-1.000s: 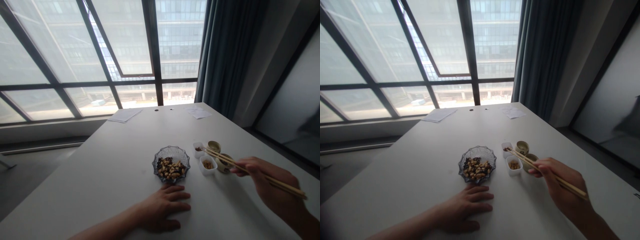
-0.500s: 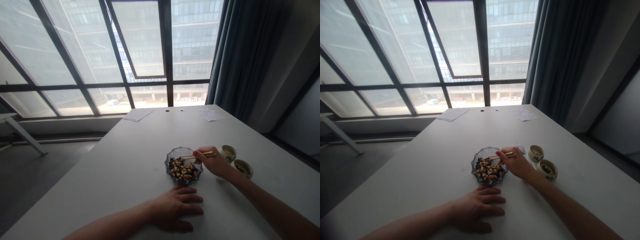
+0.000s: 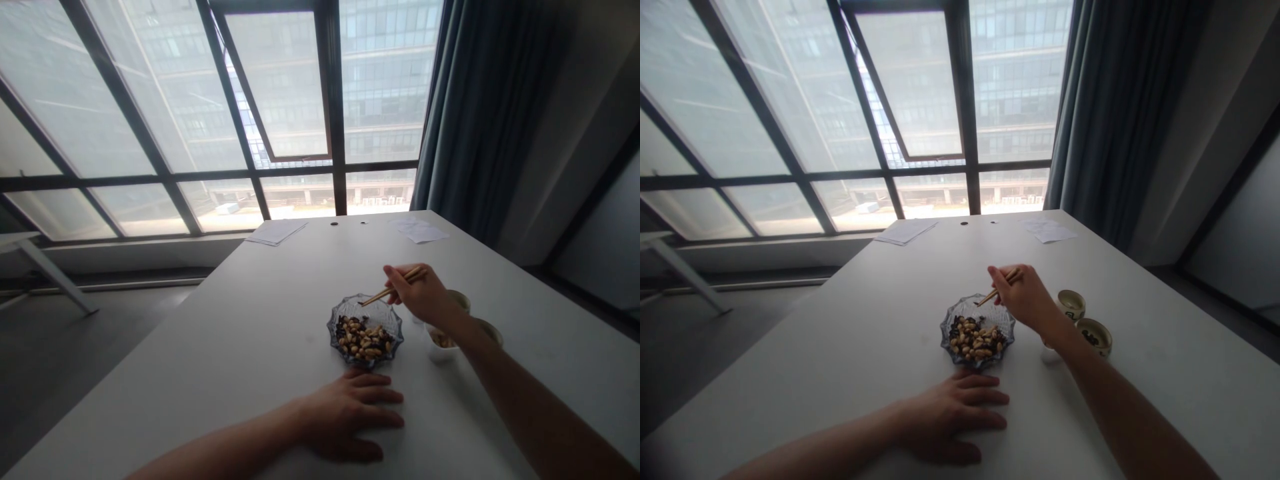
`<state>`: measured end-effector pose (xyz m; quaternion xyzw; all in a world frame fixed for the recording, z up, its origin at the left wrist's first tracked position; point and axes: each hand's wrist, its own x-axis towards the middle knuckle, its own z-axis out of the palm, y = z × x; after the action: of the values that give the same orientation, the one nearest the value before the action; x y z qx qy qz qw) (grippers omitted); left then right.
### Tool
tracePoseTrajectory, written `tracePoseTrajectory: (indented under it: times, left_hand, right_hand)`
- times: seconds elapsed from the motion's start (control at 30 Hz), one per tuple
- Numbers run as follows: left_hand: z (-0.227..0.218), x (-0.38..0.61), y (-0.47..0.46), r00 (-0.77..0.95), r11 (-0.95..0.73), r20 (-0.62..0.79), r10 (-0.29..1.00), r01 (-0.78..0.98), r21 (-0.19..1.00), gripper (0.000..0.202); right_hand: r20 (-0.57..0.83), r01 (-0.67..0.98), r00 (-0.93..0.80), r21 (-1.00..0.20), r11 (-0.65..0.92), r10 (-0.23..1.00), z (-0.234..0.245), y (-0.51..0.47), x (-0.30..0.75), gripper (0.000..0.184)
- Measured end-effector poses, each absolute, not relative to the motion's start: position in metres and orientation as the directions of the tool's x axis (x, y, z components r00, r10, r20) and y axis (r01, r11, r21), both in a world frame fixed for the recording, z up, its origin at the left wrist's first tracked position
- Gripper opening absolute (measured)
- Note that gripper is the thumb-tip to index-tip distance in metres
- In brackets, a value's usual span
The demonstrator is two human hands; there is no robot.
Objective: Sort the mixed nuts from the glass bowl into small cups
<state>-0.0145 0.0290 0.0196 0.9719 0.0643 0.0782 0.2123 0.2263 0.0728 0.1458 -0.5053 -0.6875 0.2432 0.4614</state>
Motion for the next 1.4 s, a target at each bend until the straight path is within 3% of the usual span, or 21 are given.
tracePoseTrajectory:
  times: [0.23, 0.5, 0.7, 0.9, 1.13, 1.4]
  left_hand:
    - [0.027, -0.013, 0.029, 0.983, -0.895, 0.105, 0.154, 0.094, 0.436, 0.058]
    - [0.029, -0.012, 0.030, 0.984, -0.892, 0.073, 0.161, 0.114, 0.438, 0.059]
    - [0.032, -0.011, 0.029, 0.985, -0.890, 0.063, 0.159, 0.115, 0.441, 0.060]
    - [0.030, -0.012, 0.028, 0.984, -0.892, 0.075, 0.160, 0.111, 0.437, 0.058]
    - [0.027, -0.013, 0.029, 0.985, -0.899, 0.075, 0.158, 0.112, 0.423, 0.059]
    - [0.025, -0.013, 0.029, 0.983, -0.907, 0.092, 0.156, 0.106, 0.409, 0.057]
  right_hand:
    - [0.408, 0.514, 0.221, -0.821, 0.249, 0.886, 0.208, 0.042, 0.281, 0.048]
    - [0.378, 0.555, 0.333, -0.819, 0.145, 0.864, 0.204, 0.046, 0.325, 0.046]
    - [0.221, 0.496, 0.148, -0.860, 0.121, 0.964, 0.180, 0.080, 0.336, 0.043]
    - [0.331, 0.490, 0.175, -0.846, 0.210, 0.927, 0.187, 0.073, 0.314, 0.043]
    - [0.328, 0.472, -0.228, -0.787, 0.398, 0.917, 0.173, 0.068, 0.249, 0.046]
    - [0.227, 0.375, -0.254, -0.873, 0.312, 0.940, 0.135, 0.086, 0.216, 0.046]
